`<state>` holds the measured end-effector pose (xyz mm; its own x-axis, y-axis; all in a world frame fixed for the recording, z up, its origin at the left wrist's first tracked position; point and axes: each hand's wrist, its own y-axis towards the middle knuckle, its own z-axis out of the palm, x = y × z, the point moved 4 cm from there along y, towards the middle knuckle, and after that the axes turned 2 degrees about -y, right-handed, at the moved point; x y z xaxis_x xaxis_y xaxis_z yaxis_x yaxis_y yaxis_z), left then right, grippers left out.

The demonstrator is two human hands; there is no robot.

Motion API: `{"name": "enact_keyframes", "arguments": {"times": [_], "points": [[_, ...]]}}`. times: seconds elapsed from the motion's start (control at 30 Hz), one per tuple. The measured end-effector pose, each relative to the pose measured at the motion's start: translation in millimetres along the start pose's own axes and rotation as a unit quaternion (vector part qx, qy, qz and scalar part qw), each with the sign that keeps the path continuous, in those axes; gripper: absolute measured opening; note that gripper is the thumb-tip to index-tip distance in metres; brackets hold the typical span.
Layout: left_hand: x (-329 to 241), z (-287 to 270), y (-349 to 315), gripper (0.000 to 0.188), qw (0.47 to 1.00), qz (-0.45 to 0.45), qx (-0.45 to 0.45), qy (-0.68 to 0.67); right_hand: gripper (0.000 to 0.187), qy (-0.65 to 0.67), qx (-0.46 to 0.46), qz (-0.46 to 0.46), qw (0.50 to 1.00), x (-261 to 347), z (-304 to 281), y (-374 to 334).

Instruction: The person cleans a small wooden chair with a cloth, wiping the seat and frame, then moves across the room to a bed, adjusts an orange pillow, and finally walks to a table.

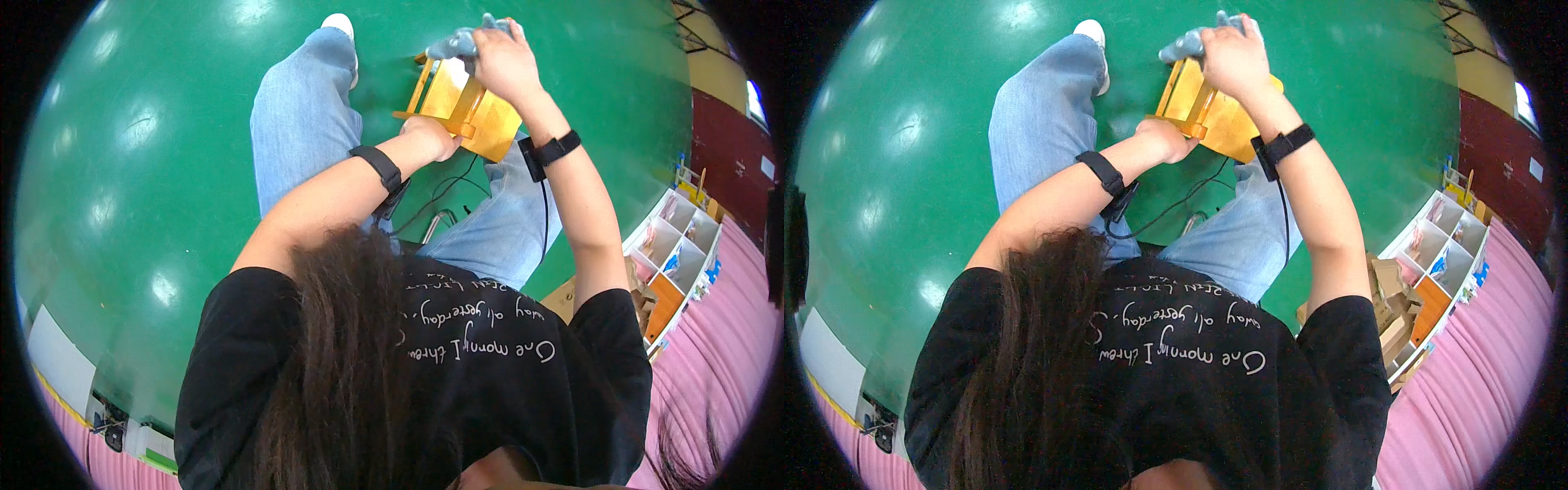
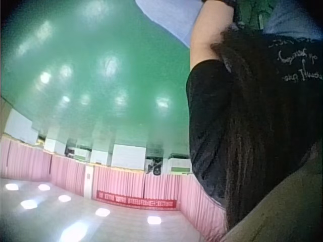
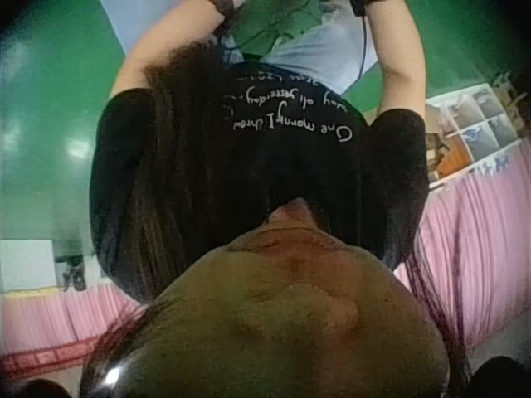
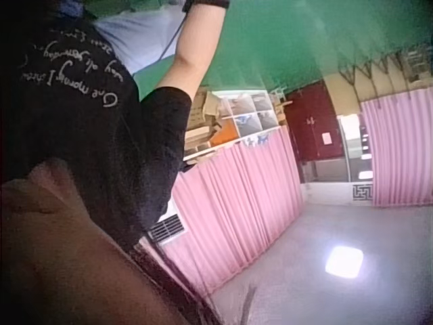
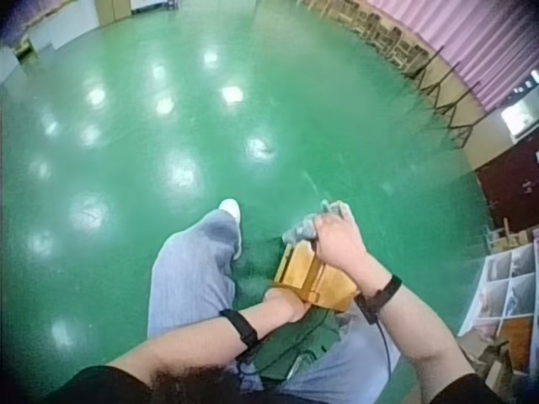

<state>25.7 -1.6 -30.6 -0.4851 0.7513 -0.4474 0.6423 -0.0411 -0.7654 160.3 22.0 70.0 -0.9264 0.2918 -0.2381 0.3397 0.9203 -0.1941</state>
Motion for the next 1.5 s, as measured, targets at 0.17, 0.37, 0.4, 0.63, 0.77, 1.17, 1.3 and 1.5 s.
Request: {"name": "enact_keyframes", "arguments": {"times": [0.17, 0.37, 0.4, 0.63, 0.77, 1.17, 1.3, 1.5], "points": [[-7.3, 18.0, -25.4, 0.067, 0.998, -0.013, 0.052, -0.01, 0.021, 0.018, 0.054, -0.041, 0.998, 19.1, 17.0, -19.5], [-5.3, -4.1, 2.8, 0.053, 0.997, 0.07, -0.015, -0.008, 0.018, 0.084, 0.205, -0.051, 0.974, 58.0, 18.6, -26.4], [0.6, 3.4, 12.0, 0.049, 0.993, 0.11, -0.033, -0.027, 0.019, 0.091, 0.156, -0.078, 0.98, 72.5, 18.3, -32.7], [-2.9, 8.6, 17.9, 0.048, 0.989, 0.142, -0.032, -0.029, 0.018, 0.097, 0.091, -0.024, 0.991, 62.4, -4.8, -39.2], [-5.6, -12.2, -5.7, 0.054, 0.997, 0.008, 0.023, -0.079, 0.02, 0.108, -0.086, 0.012, 0.99, 18.1, -27.6, -31.8], [0.5, -3.3, 20.0, 0.058, 0.998, -0.006, -0.042, -0.056, 0.03, 0.247, -0.237, 0.085, 0.936, -6.2, 24.0, -18.0], [-3.3, -0.4, 30.1, 0.055, 1.0, -0.005, 0.008, -0.012, 0.033, 0.276, -0.193, 0.041, 0.941, 15.9, 9.2, -47.3], [5.0, 6.3, 38.5, 0.064, 0.992, 0.104, -0.065, -0.004, 0.033, 0.284, -0.128, 0.079, 0.947, 59.8, -1.5, -72.2]]}}
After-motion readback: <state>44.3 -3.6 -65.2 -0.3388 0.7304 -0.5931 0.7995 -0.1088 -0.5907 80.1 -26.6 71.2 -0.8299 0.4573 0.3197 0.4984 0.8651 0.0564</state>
